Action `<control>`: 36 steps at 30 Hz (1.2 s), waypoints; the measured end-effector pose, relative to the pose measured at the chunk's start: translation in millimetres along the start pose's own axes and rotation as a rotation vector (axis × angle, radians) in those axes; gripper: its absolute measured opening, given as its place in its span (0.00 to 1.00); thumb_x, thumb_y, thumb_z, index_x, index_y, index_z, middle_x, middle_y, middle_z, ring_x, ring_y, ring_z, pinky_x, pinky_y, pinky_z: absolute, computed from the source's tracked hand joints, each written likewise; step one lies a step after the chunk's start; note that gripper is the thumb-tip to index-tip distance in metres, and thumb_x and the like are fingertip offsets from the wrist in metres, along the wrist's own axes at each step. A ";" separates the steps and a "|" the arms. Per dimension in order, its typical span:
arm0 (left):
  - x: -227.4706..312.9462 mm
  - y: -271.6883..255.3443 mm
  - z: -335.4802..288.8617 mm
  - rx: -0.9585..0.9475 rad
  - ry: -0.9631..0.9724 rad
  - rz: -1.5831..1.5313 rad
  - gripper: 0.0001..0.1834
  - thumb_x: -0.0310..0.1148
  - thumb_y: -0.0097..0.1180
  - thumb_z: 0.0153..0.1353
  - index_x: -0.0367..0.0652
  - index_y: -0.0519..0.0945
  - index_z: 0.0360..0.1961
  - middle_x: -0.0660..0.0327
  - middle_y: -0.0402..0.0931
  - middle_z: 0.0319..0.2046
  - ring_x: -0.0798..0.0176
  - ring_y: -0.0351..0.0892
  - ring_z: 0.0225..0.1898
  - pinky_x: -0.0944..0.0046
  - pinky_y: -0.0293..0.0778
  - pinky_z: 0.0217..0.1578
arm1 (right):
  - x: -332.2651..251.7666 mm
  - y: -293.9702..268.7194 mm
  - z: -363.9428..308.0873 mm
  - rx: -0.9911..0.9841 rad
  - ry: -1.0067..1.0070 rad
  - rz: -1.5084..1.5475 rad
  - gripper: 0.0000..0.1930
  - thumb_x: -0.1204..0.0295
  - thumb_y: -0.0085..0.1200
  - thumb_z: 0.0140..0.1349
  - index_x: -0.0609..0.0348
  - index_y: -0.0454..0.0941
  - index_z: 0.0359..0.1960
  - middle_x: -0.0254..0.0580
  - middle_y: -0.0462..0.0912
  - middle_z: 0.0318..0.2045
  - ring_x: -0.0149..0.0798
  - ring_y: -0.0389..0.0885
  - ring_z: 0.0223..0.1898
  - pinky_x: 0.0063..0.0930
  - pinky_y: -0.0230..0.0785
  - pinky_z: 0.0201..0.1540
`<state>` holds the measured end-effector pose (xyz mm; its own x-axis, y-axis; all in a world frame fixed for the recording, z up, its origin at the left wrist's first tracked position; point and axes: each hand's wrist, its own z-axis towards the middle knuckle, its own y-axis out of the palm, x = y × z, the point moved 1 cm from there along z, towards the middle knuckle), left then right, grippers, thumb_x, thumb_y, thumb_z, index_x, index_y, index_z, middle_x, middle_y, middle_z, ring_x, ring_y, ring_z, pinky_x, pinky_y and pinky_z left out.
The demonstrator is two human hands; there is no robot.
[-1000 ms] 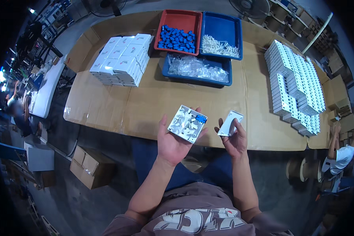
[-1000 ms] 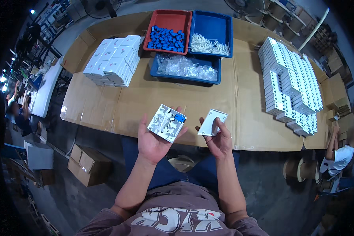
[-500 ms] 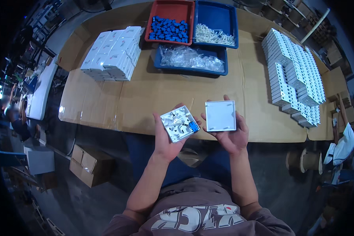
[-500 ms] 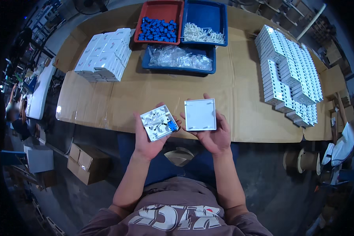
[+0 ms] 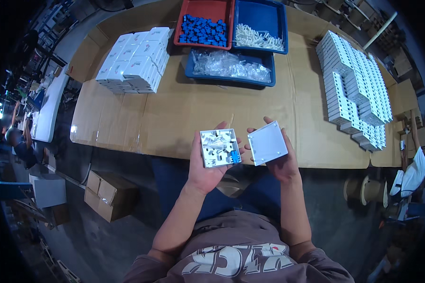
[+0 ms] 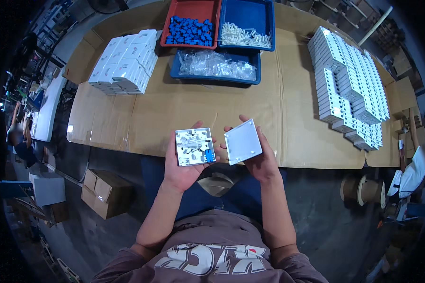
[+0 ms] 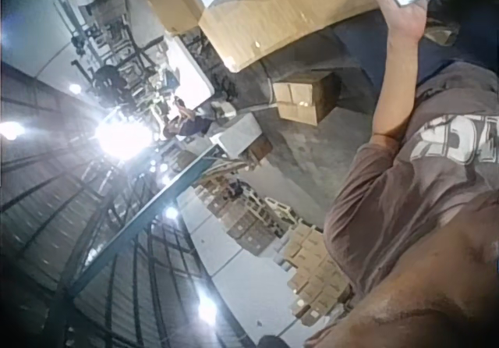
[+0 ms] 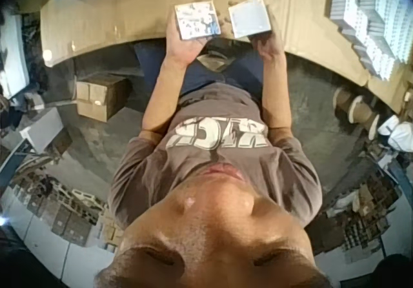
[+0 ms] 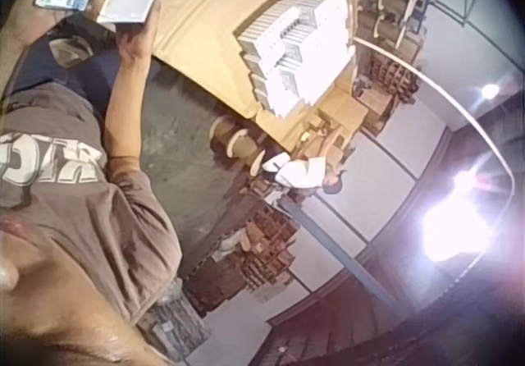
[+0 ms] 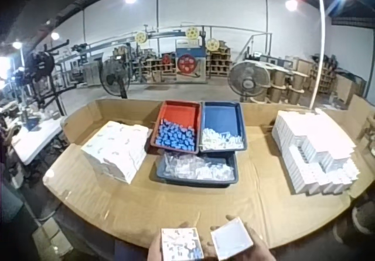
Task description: Assembling and packing electronic components into a white product box.
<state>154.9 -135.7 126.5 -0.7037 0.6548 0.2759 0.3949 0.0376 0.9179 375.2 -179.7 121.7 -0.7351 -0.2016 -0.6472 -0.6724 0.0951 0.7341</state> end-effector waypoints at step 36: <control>-17.7 -6.3 -2.0 0.059 -0.153 0.033 0.37 0.63 0.33 0.78 0.49 0.67 0.74 0.45 0.78 0.57 0.43 0.81 0.56 0.38 0.78 0.56 | -14.2 10.5 -6.5 0.063 -0.129 -0.364 0.58 0.48 0.73 0.48 0.61 0.56 0.78 0.57 0.75 0.64 0.58 0.82 0.58 0.52 0.73 0.66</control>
<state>163.6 -149.1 116.4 -0.5930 0.7638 0.2550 0.4540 0.0556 0.8892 379.0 -182.1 139.9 -0.4497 -0.1092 -0.8865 -0.8922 0.1009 0.4401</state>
